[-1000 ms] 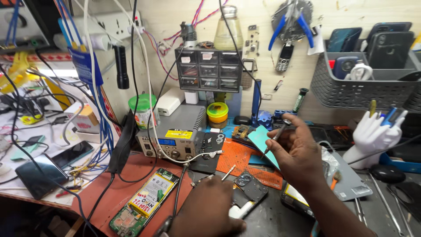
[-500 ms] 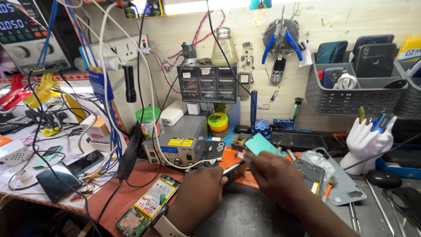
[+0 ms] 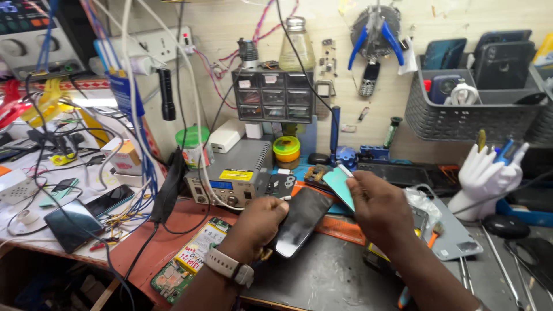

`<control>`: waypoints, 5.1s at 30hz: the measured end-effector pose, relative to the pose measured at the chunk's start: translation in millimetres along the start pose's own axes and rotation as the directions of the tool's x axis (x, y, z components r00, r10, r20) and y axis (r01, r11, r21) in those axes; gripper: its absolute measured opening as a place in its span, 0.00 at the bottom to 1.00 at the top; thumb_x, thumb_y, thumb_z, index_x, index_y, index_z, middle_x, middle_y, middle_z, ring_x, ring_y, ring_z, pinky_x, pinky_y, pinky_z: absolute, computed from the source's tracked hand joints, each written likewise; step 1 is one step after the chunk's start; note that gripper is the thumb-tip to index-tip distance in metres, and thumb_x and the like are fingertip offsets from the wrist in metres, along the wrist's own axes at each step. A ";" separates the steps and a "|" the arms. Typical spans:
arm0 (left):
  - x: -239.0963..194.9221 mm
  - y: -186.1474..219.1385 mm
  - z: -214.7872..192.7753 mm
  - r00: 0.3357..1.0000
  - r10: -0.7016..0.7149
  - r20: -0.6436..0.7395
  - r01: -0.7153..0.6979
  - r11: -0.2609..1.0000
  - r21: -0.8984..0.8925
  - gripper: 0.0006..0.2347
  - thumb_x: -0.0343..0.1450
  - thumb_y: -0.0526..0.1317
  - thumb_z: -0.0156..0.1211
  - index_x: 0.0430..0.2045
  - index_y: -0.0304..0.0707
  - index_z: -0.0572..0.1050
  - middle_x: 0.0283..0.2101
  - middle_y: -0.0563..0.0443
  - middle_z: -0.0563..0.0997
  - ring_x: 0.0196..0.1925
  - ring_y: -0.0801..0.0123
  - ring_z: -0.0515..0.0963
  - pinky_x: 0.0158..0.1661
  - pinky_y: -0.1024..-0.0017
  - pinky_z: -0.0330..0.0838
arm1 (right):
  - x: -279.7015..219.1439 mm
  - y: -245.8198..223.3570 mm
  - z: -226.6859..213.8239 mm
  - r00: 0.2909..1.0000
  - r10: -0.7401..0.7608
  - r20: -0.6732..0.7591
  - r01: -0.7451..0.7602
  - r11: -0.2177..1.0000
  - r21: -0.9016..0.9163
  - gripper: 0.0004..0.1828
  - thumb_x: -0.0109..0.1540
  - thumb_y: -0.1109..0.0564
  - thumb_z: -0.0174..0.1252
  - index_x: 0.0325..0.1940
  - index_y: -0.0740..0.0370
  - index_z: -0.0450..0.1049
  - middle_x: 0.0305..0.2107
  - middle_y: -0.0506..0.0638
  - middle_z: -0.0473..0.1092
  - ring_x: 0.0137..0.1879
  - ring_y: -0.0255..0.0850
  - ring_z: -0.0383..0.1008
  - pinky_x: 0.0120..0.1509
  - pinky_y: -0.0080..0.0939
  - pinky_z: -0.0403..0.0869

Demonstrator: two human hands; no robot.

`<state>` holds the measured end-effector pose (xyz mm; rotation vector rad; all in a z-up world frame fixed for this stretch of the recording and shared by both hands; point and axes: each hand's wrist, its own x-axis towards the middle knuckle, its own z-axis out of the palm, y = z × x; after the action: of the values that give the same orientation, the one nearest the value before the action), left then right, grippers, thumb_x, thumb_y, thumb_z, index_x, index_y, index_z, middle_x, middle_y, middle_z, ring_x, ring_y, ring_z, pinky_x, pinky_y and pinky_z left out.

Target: The person uses a screwdriver to remove screws from the back of a disassembled smartphone, then removes the battery and inspects the internal components. The person repeatedly handles the phone and battery while working at a cluttered electronics repair bench.

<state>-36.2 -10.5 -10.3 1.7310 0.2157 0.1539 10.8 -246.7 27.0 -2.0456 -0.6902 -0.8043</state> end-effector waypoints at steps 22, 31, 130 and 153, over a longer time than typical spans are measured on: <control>26.6 -7.3 21.5 0.734 0.011 0.679 0.547 0.583 -0.600 0.29 0.71 0.71 0.52 0.29 0.41 0.66 0.19 0.57 0.68 0.17 0.71 0.72 0.17 0.76 0.69 | 9.4 55.3 12.7 0.942 0.261 0.209 -0.334 0.725 0.602 0.12 0.68 0.55 0.58 0.46 0.69 0.76 0.33 0.49 0.73 0.35 0.34 0.67 0.39 0.35 0.67; 42.7 0.8 15.0 0.819 0.022 0.574 0.458 0.577 -0.676 0.28 0.73 0.65 0.43 0.45 0.35 0.71 0.39 0.40 0.81 0.35 0.55 0.83 0.34 0.63 0.81 | 10.6 36.2 2.3 0.842 0.185 0.506 -0.525 0.493 0.694 0.10 0.59 0.61 0.62 0.43 0.67 0.74 0.28 0.57 0.78 0.32 0.39 0.78 0.35 0.39 0.76; 45.2 11.6 23.8 0.930 0.258 0.262 0.072 0.571 -0.818 0.32 0.74 0.67 0.37 0.50 0.33 0.71 0.41 0.36 0.82 0.33 0.57 0.86 0.34 0.65 0.85 | -8.4 -36.9 6.6 0.941 -0.081 0.328 -0.023 0.953 0.301 0.08 0.59 0.56 0.65 0.41 0.60 0.82 0.35 0.47 0.77 0.36 0.34 0.80 0.36 0.35 0.79; 44.9 10.0 29.6 0.915 0.282 0.288 0.140 0.448 -0.883 0.29 0.77 0.64 0.36 0.51 0.34 0.71 0.44 0.39 0.81 0.47 0.57 0.82 0.51 0.60 0.78 | 23.7 -38.6 -1.4 0.886 -0.350 0.304 0.216 0.892 0.397 0.12 0.62 0.53 0.64 0.45 0.62 0.78 0.36 0.50 0.79 0.40 0.37 0.84 0.41 0.34 0.81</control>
<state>14.7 -30.1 -6.3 0.6317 -0.2425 -0.0410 -1.4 -223.5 64.0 -1.7933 -1.2805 -0.4080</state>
